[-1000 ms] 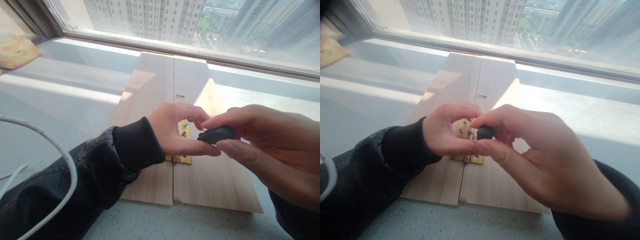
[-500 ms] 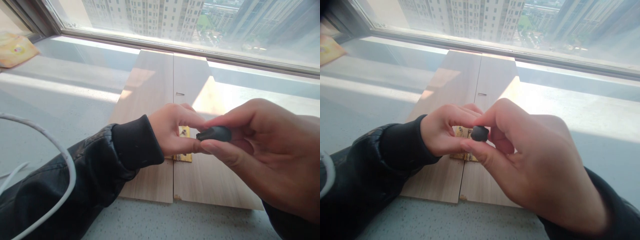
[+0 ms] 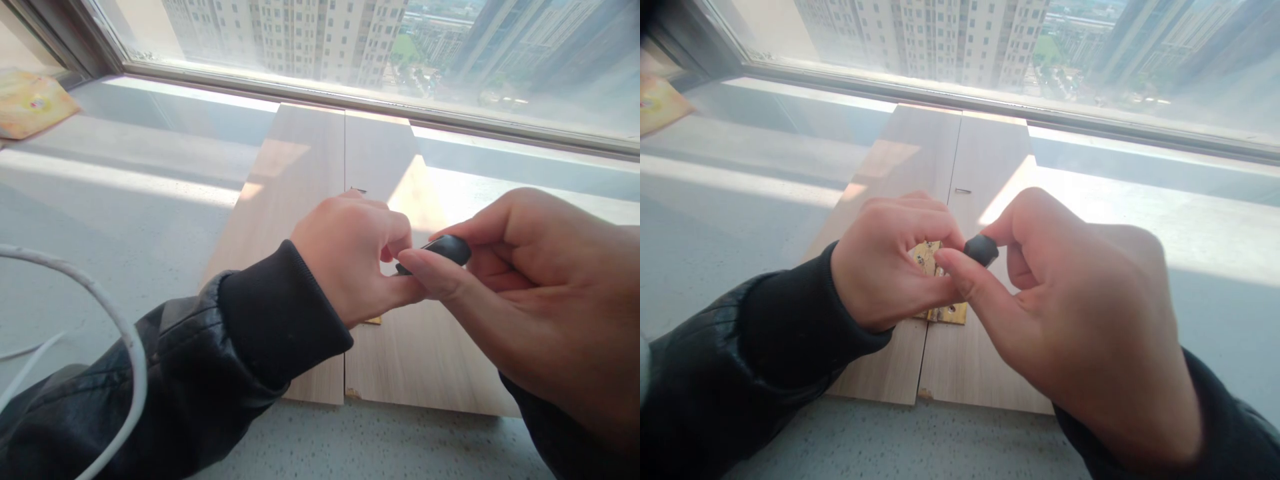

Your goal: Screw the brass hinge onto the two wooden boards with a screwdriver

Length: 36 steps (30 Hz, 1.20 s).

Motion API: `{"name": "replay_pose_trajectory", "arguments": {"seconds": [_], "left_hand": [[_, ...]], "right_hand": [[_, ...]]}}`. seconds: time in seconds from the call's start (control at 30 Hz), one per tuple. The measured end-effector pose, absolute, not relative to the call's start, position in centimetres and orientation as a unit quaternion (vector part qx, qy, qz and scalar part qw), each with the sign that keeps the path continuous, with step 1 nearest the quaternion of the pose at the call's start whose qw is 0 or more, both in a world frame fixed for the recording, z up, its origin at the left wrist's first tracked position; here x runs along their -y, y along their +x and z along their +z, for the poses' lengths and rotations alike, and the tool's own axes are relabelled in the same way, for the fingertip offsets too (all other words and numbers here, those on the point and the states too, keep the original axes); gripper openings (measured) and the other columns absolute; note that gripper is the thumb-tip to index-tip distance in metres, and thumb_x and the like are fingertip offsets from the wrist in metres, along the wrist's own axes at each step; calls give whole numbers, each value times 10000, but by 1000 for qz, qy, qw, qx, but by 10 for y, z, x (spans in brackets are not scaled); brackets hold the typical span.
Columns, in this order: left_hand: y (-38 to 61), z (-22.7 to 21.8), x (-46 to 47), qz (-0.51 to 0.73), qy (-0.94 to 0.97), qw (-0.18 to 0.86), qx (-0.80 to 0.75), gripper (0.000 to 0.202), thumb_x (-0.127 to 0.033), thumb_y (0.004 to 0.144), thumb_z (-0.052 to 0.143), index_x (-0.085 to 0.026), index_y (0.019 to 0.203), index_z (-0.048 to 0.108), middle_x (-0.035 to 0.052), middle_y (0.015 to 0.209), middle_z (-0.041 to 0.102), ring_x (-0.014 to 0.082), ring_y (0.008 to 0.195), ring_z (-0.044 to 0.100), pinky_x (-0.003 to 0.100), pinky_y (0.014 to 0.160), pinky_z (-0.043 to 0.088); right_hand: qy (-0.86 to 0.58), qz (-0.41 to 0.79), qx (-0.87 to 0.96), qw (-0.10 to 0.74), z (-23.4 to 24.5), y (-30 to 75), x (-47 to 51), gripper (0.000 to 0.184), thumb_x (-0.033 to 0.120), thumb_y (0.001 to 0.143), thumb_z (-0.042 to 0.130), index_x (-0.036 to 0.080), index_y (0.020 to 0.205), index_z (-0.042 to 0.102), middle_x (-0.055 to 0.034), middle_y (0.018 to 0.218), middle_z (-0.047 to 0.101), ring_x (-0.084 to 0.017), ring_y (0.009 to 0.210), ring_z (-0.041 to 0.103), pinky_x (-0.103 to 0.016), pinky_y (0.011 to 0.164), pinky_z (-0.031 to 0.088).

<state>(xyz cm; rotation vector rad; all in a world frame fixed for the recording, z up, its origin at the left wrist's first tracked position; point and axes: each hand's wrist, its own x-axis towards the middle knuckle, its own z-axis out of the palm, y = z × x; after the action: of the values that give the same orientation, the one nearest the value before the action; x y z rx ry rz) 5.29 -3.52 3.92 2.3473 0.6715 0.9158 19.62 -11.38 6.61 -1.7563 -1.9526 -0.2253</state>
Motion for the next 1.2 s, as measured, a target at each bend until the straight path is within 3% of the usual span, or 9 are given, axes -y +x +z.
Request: {"name": "replay_pose_trajectory", "arguments": {"seconds": [0.13,0.37,0.57,0.73,0.87,1.03,1.2], "left_hand": [[53,43,37,301,890,186,-288,400,-441,724,589,-165,455,482,8,487,458,127,546,413,278,528,313],[50,42,38,310,887,249,-235,364,-260,740,594,-166,457,385,-17,507,408,110,560,393,259,549,327],[49,40,34,305,895,253,-206,315,-290,758,572,-176,499,435,-6,544,449,126,570,404,279,553,352],[50,37,31,317,897,268,-152,301,-229,744,561,-177,483,423,-10,530,448,120,556,413,286,591,377],[51,33,29,299,896,318,-83,162,-164,749,543,-167,589,566,-19,576,562,108,579,502,288,691,421],[51,28,26,299,889,341,-65,159,-210,789,556,-156,660,633,3,654,648,116,630,578,296,754,442],[49,26,25,293,873,381,-82,122,-234,788,579,-154,781,672,18,703,678,126,692,607,270,689,463]], "right_hand": [[-644,-110,716,247,66,192,111,333,530,783,550,212,699,500,36,433,359,-103,383,295,-291,444,225],[-630,-112,722,263,67,189,111,296,476,787,574,201,705,499,55,439,370,-75,369,290,-284,416,245],[-619,-101,726,283,64,195,108,296,478,772,592,199,700,526,47,440,419,-84,367,343,-276,407,281],[-615,-111,738,254,63,192,109,319,444,790,577,205,609,469,55,434,340,-76,376,270,-274,406,240],[-602,-119,756,227,64,191,110,363,438,822,519,214,545,444,55,414,267,-84,381,227,-280,408,226],[-585,-36,773,243,74,200,111,296,500,786,563,212,725,601,4,549,562,-119,439,469,-296,429,310],[-552,78,780,285,77,214,114,162,315,810,580,284,953,649,14,792,669,-144,643,610,-293,531,461]]}}
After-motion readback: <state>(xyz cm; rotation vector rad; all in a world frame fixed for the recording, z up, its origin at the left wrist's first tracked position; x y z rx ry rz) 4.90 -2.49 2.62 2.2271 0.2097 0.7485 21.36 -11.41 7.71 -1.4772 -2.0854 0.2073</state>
